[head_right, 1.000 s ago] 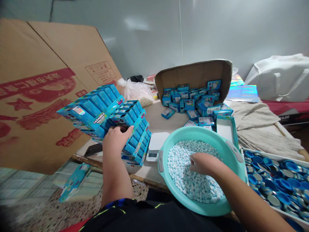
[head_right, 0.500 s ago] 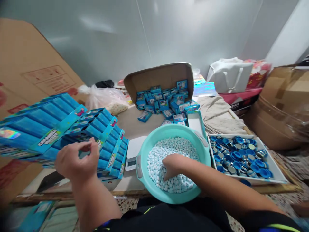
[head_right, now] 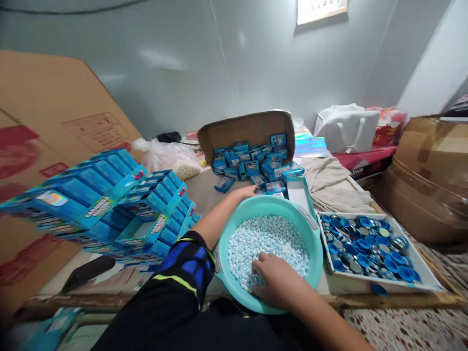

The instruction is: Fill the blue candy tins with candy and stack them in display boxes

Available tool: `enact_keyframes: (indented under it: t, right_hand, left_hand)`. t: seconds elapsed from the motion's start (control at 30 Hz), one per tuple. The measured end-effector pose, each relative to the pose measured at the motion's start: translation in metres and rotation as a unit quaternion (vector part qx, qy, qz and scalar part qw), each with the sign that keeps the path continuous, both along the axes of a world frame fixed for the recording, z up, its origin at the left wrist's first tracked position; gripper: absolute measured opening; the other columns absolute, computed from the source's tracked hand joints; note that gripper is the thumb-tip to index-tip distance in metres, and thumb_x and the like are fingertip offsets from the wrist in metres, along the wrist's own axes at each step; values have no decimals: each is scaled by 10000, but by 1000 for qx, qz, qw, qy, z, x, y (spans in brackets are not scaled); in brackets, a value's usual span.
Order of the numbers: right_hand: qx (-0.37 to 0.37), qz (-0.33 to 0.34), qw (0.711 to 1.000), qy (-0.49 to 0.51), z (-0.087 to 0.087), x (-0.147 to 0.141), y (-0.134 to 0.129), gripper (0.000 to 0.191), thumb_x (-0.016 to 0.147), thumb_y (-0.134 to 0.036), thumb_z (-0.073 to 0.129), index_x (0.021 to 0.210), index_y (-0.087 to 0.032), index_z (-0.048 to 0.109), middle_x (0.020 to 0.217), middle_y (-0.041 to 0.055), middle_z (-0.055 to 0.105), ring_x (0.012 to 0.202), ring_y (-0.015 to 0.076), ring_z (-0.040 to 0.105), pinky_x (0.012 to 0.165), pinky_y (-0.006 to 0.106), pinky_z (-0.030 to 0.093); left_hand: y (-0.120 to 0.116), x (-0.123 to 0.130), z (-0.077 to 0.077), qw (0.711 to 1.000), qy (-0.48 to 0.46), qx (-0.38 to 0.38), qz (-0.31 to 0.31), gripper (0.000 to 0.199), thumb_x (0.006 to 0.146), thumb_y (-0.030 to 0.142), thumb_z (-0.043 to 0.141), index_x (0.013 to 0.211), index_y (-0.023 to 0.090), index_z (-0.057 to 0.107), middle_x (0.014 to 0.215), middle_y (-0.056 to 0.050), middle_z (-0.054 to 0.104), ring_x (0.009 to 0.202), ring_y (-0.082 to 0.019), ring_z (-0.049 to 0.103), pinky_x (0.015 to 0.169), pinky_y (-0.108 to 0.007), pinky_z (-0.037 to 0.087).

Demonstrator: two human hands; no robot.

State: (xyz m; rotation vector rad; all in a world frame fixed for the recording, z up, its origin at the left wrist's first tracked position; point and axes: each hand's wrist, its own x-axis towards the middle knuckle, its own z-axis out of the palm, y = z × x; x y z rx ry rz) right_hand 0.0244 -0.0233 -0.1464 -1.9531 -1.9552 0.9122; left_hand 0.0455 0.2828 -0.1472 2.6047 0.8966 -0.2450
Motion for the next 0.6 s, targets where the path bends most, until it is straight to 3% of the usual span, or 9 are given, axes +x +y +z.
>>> enact_keyframes:
  t: [0.1,0.2,0.27,0.37,0.43,0.47,0.57,0.6]
  right_hand:
    - [-12,-22,999,24,-5,3,3,278,810,-345,711,1039,-189,711,1120,89,669,1063,282,598,869,352,419]
    - [-14,-14,999,35,-8,4,5,284,801,-355,732,1034,-193,710,1106,80,665,1061,274,594,872,341,407]
    - [-17,-2,999,34,-10,5,6,290,800,-357,737,1037,-193,707,1105,82,662,1053,275,597,858,339,404]
    - [-11,2,999,32,-10,6,6,285,792,-349,745,1026,-192,709,1095,83,665,1049,275,601,849,335,402]
    - [-3,-4,999,34,-8,7,6,280,789,-346,745,1021,-192,713,1091,84,668,1044,271,606,848,332,406]
    - [0,-9,999,36,-6,8,5,285,788,-346,746,1027,-193,714,1095,85,670,1039,268,611,845,330,410]
    - [11,-22,999,35,-6,10,6,381,773,-390,773,1100,-204,709,1118,90,673,1037,273,627,838,334,426]
    - [17,-25,999,31,-7,11,7,437,764,-419,787,1139,-210,703,1127,94,674,1038,282,632,833,339,432]
  left_hand:
    - [0,2,-11,999,12,-30,26,321,964,374,635,1189,145,637,1189,-90,660,1038,-200,659,908,-414,583]
    - [2,-14,-8,997,-19,-30,62,292,914,375,699,1061,126,668,1065,-66,683,963,-201,663,868,-383,578]
    - [1,-34,0,993,-72,-8,91,381,790,379,819,1030,123,670,1026,-73,692,958,-229,658,868,-375,559]
    - [-9,-71,16,973,-178,45,142,658,744,399,838,1288,150,565,1194,-126,663,1050,-244,635,900,-348,526]
    - [-21,-92,24,934,-295,46,198,743,801,427,770,1417,158,453,1289,-152,620,1093,-221,627,911,-321,517]
    - [-28,-100,25,895,-381,9,230,736,786,438,774,1396,153,478,1272,-151,632,1079,-213,636,903,-312,520]
    - [-49,-110,18,767,-556,-192,258,628,667,519,827,1126,136,634,1056,-105,708,931,-203,677,832,-314,545]
    - [-54,-109,13,745,-563,-252,255,614,628,537,840,1049,134,646,982,-88,714,874,-199,682,798,-313,551]
